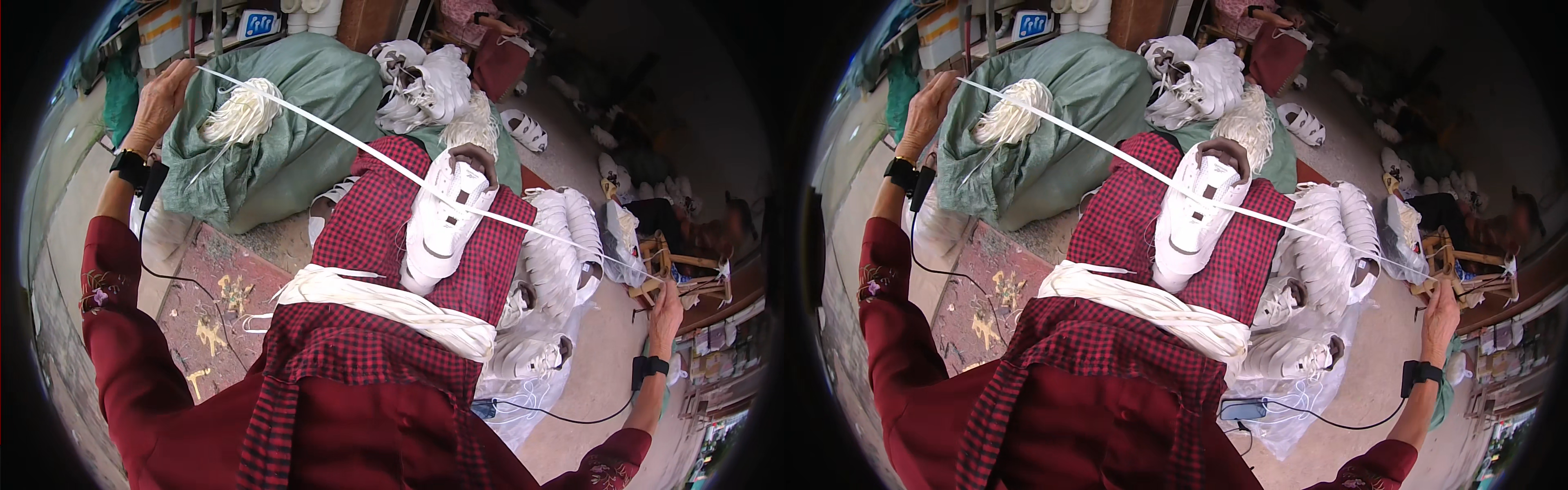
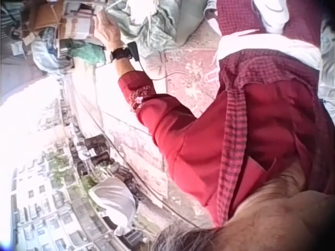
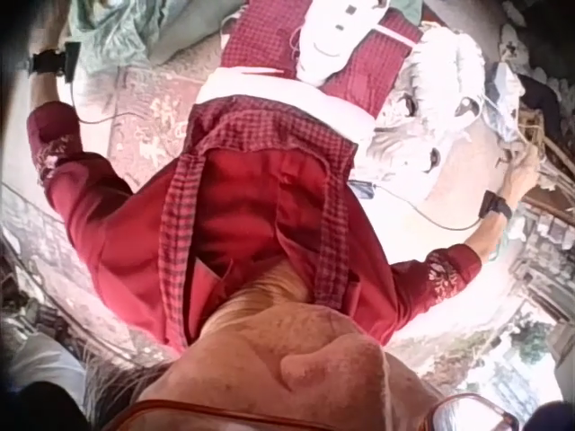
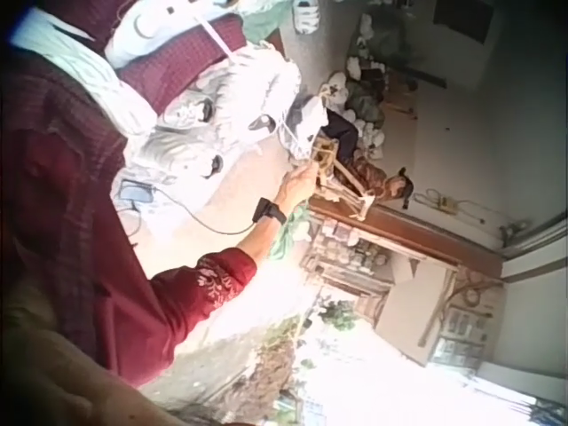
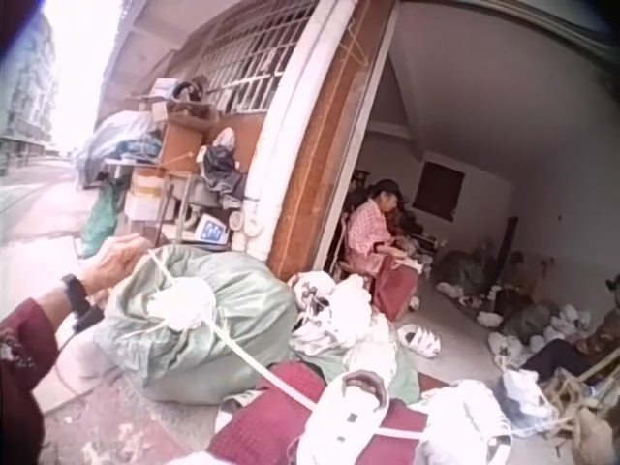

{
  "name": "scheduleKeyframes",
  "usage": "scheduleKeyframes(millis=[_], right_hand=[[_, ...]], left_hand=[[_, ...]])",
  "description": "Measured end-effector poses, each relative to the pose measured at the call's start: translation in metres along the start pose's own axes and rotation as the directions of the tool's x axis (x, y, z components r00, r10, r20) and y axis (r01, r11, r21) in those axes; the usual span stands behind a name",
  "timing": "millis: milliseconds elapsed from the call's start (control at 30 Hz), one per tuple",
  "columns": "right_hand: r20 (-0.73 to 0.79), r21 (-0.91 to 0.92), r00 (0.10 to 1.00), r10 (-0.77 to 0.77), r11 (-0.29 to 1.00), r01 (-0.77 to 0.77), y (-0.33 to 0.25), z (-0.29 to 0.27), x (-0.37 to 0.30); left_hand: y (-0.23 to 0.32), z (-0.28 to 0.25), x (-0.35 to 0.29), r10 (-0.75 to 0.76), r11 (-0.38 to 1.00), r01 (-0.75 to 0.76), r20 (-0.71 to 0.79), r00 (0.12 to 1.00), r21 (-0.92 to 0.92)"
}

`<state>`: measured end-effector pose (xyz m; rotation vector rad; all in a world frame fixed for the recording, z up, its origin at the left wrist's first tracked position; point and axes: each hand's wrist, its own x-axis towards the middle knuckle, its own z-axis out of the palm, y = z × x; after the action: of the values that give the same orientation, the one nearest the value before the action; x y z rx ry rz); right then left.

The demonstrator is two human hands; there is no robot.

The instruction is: The recorder is lacing white shoes in a shoe manufacturing environment.

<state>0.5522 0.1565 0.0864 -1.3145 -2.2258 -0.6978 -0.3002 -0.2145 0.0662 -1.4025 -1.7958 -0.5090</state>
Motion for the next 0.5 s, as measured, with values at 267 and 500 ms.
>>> scheduleKeyframes(millis=[267, 500], right_hand=[[-0.475, -0.219, 0.873, -0.112, 0.976, 0.005, 0.032, -0.073, -0.028], [-0.123, 0.89, 0.895, 0.428, 0.447, -0.092, -0.192, 0.005, -0.018]], left_hand=[[0.046, -0.068, -0.016, -0.048, 0.988, 0.117, -0.507, 0.86, 0.105], [0.219, -0.017, -0.002, -0.477, 0.489, 0.091, -0.178, 0.861, -0.867]])
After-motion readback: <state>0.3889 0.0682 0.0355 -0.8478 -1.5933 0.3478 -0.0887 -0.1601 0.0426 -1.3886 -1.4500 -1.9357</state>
